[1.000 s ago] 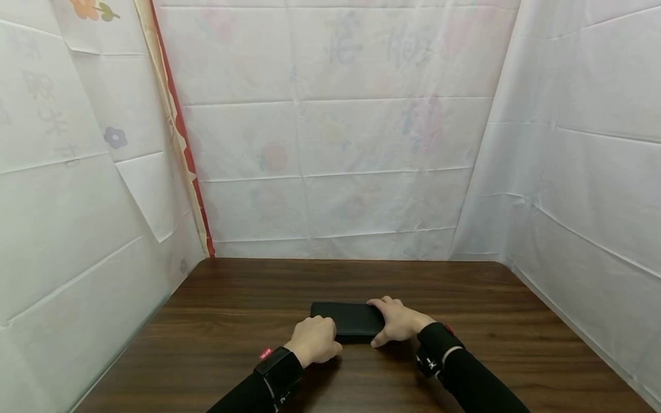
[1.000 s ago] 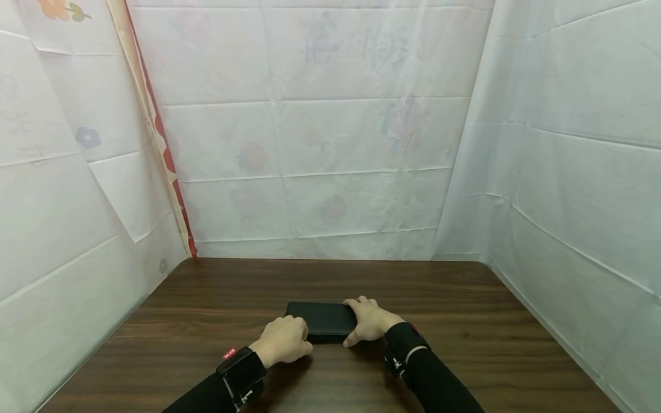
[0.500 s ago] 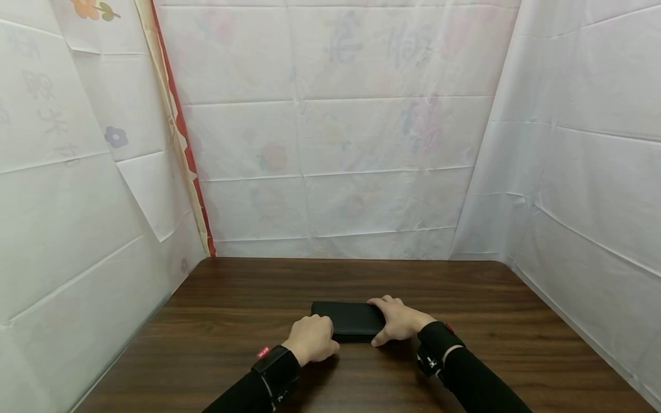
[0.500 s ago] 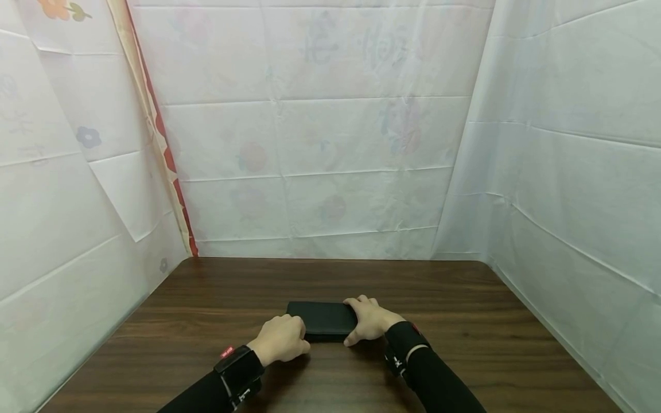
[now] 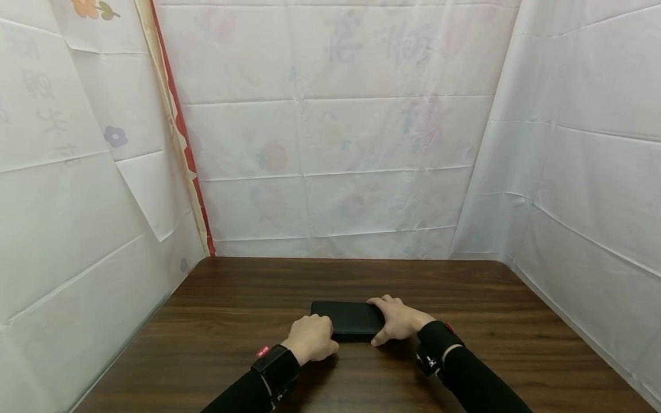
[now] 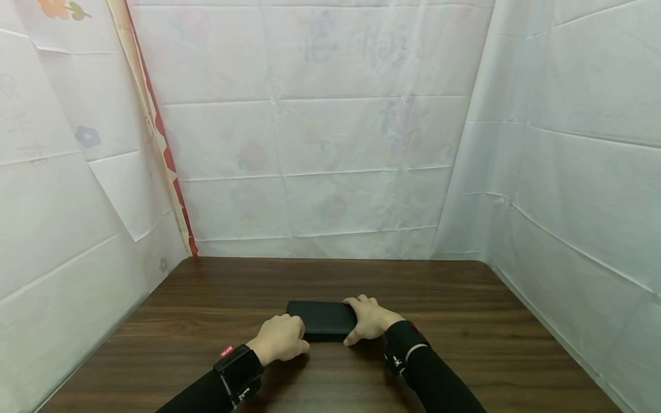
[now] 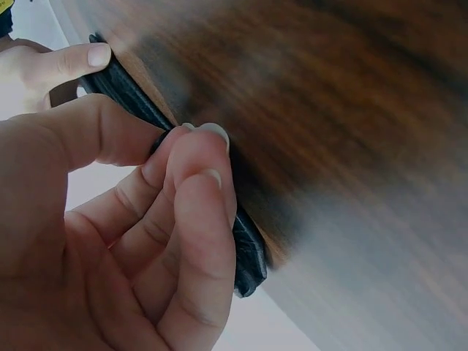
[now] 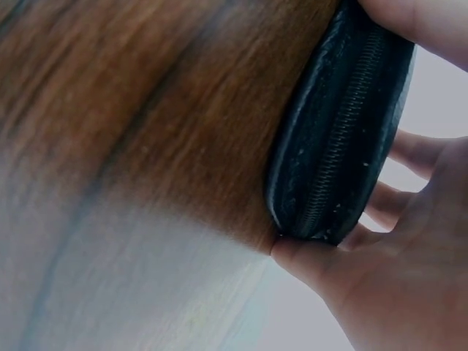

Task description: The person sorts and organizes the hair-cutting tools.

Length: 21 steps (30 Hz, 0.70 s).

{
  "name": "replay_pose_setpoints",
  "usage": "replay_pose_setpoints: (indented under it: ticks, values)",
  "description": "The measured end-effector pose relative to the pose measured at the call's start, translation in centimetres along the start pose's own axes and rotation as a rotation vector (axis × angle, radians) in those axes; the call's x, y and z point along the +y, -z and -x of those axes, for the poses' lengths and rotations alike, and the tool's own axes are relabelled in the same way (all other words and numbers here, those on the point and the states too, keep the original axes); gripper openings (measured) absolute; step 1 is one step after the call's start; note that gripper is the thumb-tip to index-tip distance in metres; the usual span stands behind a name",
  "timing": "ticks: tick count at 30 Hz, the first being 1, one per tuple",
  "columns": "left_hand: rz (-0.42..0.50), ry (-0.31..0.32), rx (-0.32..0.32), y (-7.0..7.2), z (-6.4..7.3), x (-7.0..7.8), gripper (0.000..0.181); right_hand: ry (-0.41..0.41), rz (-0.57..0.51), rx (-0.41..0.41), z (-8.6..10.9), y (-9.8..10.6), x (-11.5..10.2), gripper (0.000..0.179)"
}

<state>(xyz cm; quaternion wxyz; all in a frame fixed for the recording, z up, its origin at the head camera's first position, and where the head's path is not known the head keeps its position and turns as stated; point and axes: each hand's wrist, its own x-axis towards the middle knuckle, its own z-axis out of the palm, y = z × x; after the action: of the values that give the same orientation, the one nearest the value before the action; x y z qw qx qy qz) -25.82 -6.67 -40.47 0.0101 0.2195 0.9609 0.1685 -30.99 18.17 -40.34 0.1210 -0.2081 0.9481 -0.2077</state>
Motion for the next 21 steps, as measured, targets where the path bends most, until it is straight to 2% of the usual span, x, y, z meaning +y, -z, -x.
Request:
replay_pose_setpoints:
  ticks: [5,15,21]
  values:
    - [0.008,0.009,0.014,-0.05,0.24,-0.27,0.045,-0.002,-0.002,0.000,0.01,-0.04,0.09,0.093]
    - [0.014,0.034,-0.006,0.19,0.43,-0.77,0.043,0.008,-0.008,0.006,-0.06,-0.10,0.16,0.094]
    - [0.015,0.029,-0.001,0.23,0.45,-1.03,0.046,0.012,-0.013,0.008,0.01,0.03,0.00,0.093]
